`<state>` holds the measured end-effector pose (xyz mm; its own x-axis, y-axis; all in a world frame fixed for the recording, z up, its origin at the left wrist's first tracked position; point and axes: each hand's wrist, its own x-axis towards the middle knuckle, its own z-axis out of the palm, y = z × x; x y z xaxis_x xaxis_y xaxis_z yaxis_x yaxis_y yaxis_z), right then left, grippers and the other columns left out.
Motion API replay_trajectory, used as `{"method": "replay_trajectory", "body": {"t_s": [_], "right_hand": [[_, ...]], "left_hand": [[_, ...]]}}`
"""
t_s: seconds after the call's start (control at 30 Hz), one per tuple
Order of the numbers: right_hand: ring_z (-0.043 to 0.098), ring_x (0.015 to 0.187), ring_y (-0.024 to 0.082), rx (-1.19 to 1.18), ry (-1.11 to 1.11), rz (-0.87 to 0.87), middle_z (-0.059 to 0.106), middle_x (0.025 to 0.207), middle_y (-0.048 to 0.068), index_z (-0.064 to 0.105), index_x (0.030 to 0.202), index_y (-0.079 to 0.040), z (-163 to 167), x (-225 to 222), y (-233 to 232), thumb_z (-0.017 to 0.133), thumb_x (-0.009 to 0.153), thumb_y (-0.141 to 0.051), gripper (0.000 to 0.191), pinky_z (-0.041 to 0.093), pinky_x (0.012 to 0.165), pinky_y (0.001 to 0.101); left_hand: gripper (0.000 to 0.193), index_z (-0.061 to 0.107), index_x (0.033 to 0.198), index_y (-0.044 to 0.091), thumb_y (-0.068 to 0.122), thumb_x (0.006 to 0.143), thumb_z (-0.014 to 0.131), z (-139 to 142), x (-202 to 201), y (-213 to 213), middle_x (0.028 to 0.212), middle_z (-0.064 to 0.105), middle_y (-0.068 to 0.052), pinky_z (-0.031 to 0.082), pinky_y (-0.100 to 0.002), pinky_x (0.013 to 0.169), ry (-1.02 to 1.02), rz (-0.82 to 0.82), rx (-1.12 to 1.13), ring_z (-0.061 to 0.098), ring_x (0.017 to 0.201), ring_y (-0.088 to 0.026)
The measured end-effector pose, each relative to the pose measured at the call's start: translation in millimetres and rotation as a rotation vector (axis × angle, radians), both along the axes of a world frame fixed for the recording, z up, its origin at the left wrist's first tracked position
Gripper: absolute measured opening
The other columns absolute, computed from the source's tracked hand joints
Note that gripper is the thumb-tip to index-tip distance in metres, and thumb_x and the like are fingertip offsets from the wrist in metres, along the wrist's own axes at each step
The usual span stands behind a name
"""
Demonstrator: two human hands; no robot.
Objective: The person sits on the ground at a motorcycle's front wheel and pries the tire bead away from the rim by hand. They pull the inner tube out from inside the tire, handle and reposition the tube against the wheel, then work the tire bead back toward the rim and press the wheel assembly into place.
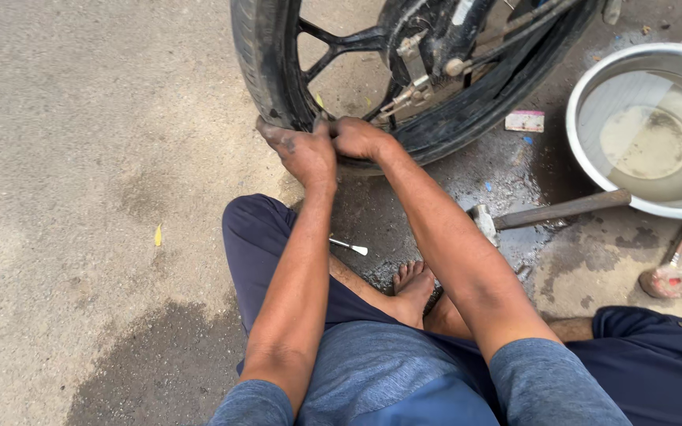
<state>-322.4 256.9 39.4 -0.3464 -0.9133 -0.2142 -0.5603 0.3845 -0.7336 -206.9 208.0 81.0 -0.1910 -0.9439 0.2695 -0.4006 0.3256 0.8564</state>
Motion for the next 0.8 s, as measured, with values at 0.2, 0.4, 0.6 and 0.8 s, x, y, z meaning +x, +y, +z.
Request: {"method": "replay_trajectory", "body": {"t_s": [0.2,0.4,0.6,0.8], "right_hand": [[0.072,0.105,0.021,-0.867,-0.794,-0.549,0.074,0.114,0.016,0.070,0.119,0.003,-37.3,22.5,57.7,0.076,0.090,-0.020,0.038,0.056,0.093,0.0329],[0.065,0.088,0.023,-0.843,0.101,-1.626,0.071,0.097,0.013,0.066,0.108,0.006,-27.3,-76.6,173.5,0.076,0.093,-0.028,0.038,0.053,0.086,0.0366],[0.057,0.126,0.045,-0.609,0.259,-1.230,0.054,0.132,0.040,0.034,0.136,0.024,3.9,-184.2,225.6,0.091,0.087,-0.038,0.098,0.043,0.108,0.0439],[0.064,0.120,0.039,-0.440,0.055,-1.217,0.064,0.128,0.033,0.044,0.134,0.018,-38.1,-153.1,202.9,0.083,0.087,-0.043,0.086,0.049,0.105,0.0405]], "left_hand": [[0.100,0.028,0.151,-0.006,0.035,0.080,0.085,-6.8,27.2,-38.6,0.137,0.058,-0.026,0.046,-0.037,0.113,0.242,-0.364,0.329,0.061,0.126,-0.032],[0.094,0.033,0.156,-0.003,0.035,0.086,0.083,-30.1,25.3,-56.5,0.146,0.051,-0.013,0.036,-0.035,0.116,0.597,-0.606,0.371,0.050,0.131,-0.024],[0.096,0.037,0.153,-0.004,0.037,0.082,0.086,-36.1,10.8,-54.1,0.144,0.054,-0.014,0.039,-0.038,0.115,0.722,-0.553,0.365,0.054,0.129,-0.025],[0.104,0.031,0.153,-0.002,0.042,0.077,0.086,48.0,14.7,-71.1,0.138,0.054,-0.021,0.046,-0.043,0.108,0.299,-0.436,0.305,0.056,0.127,-0.032]]}}
